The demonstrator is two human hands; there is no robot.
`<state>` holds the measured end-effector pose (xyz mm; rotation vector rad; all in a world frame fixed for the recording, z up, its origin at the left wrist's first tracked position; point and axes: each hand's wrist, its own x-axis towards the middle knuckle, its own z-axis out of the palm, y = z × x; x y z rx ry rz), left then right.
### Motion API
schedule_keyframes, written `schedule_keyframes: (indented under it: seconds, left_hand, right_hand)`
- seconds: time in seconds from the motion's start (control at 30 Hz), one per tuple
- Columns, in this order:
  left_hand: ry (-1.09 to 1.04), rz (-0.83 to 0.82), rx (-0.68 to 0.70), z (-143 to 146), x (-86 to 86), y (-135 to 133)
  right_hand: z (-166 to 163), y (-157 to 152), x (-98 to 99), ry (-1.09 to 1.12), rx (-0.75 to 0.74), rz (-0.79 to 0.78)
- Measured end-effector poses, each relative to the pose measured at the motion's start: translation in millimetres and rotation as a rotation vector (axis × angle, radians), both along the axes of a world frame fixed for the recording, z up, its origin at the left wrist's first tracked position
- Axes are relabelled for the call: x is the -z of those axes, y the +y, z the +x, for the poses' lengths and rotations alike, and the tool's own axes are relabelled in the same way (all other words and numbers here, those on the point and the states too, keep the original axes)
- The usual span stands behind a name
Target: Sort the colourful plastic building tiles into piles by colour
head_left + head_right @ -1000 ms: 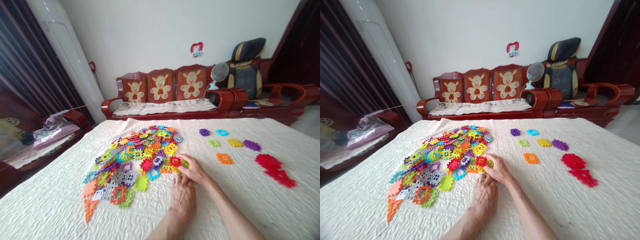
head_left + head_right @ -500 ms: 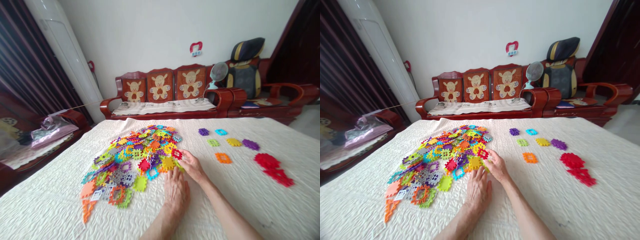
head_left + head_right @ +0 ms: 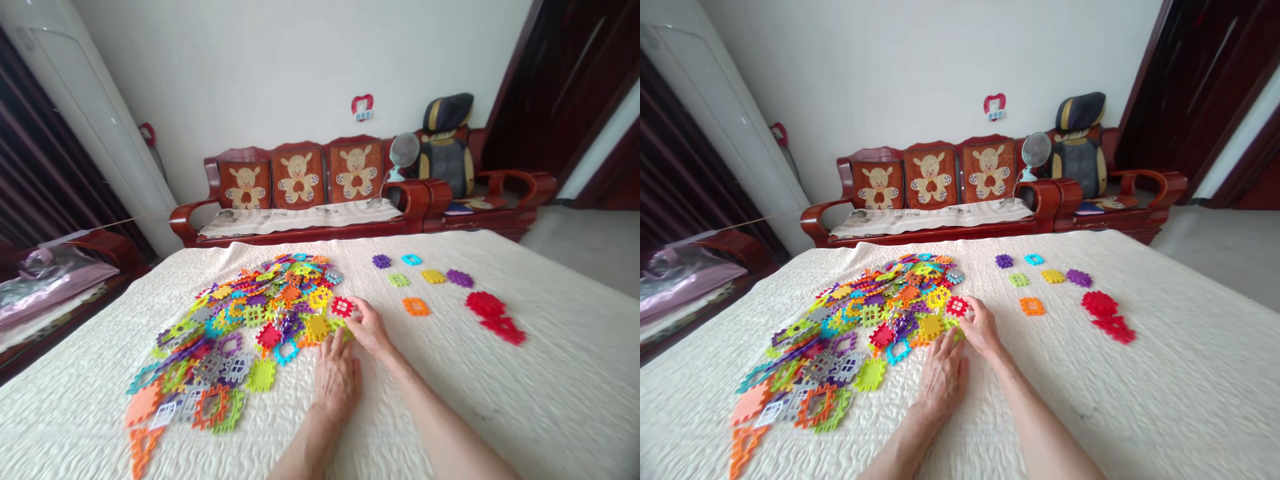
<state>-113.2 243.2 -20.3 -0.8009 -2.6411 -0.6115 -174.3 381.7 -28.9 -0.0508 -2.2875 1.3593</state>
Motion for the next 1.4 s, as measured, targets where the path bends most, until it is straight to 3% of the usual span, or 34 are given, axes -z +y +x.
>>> schedule_keyframes:
  seconds: [0.13, 0.3, 0.43, 0.57, 0.93, 1.4]
  left_hand:
    - [0.083, -0.033, -0.029, -4, 11.4, -1]
    - [0.18, -0.049, -0.013, -10, 21.0, -2]
    - [0.225, -0.06, -0.004, -13, 25.0, -2]
    - [0.254, -0.066, 0.001, -13, 26.0, -3]
    - [0.324, -0.026, 0.033, -20, 36.7, -6]
    - [0.371, -0.052, 0.05, -22, 39.3, -7]
  right_hand:
    - [10, 10, 3.6, -0.027, 0.073, -0.005]
    - [41, 38, 1.7, -0.042, 0.022, 0.094]
    - [75, 67, 3.8, -0.032, 0.028, 0.156]
    - [95, 76, 8.1, 0.011, 0.048, 0.201]
    - [96, 75, 10.7, 0.031, 0.014, 0.274]
    - [94, 73, 11.9, 0.038, 0.018, 0.25]
